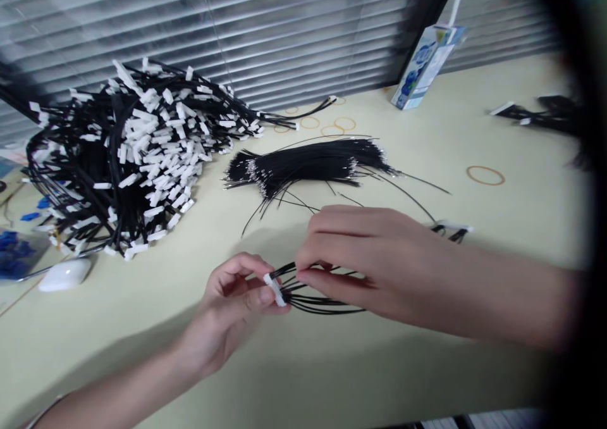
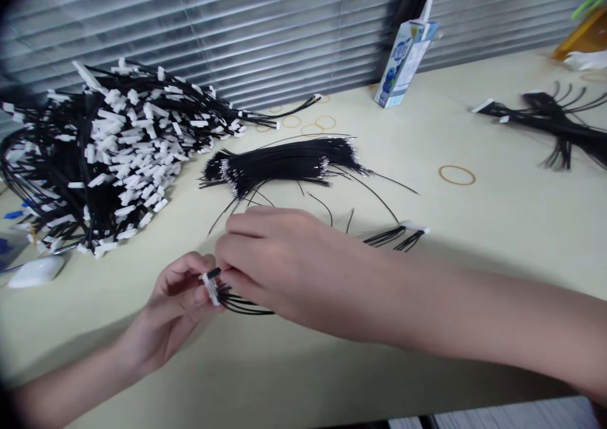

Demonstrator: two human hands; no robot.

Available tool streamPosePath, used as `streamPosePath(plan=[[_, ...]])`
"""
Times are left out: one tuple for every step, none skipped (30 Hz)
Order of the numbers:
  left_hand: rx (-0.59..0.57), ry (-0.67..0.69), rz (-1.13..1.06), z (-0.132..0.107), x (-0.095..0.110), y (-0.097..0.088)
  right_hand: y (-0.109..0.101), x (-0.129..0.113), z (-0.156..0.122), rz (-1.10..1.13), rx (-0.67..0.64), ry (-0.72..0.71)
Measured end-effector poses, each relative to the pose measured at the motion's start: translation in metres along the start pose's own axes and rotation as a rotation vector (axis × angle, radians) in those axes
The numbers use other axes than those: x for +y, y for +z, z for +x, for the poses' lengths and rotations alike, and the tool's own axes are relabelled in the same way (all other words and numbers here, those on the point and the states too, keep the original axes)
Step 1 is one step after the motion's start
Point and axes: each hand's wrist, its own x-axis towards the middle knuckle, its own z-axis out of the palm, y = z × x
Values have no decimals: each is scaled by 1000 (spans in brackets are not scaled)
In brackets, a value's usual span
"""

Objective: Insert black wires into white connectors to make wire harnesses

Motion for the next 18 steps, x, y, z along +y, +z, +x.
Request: streamPosePath(plan=[[-2,4,2,0,0,0,1,1,0,-13,4,-3],[0,6,5,0,0,0,2,2,-1,-23,7,-7],[1,6,8,0,0,-1,2,2,-1,-28,8,-11],[2,7,10,1,0,-1,2,3,-1,-26,6,-13],[3,8,11,1,0,-1,2,3,-1,-21,3,-13],[5,10,12,1,0,-1,2,3,0,-14,-3,-7],[9,11,13,1,0,-1,2,2,0,-6,-12,3],[12,11,16,1,0,-2,1,2,0,2,-21,12],[15,12,19,1,0,-2,1,1,1,7,-32,23],[18,11,19,1,0,-2,1,0,1,10,-45,32],[17,9,17,1,0,-3,1,0,2,12,-58,38],[15,10,16,1,0,-3,2,-1,2,14,-73,40],[13,10,15,1,0,-3,3,-1,2,17,-82,35],[11,11,16,0,-1,-3,4,-1,2,15,-85,31],[10,13,20,0,-1,-2,5,-1,1,10,-83,24],[11,15,26,0,-1,-2,6,-1,1,0,-79,10],[13,16,35,0,-2,-2,8,0,0,-16,-77,-6],[15,14,43,0,-2,-1,10,0,0,-30,-85,-22]])
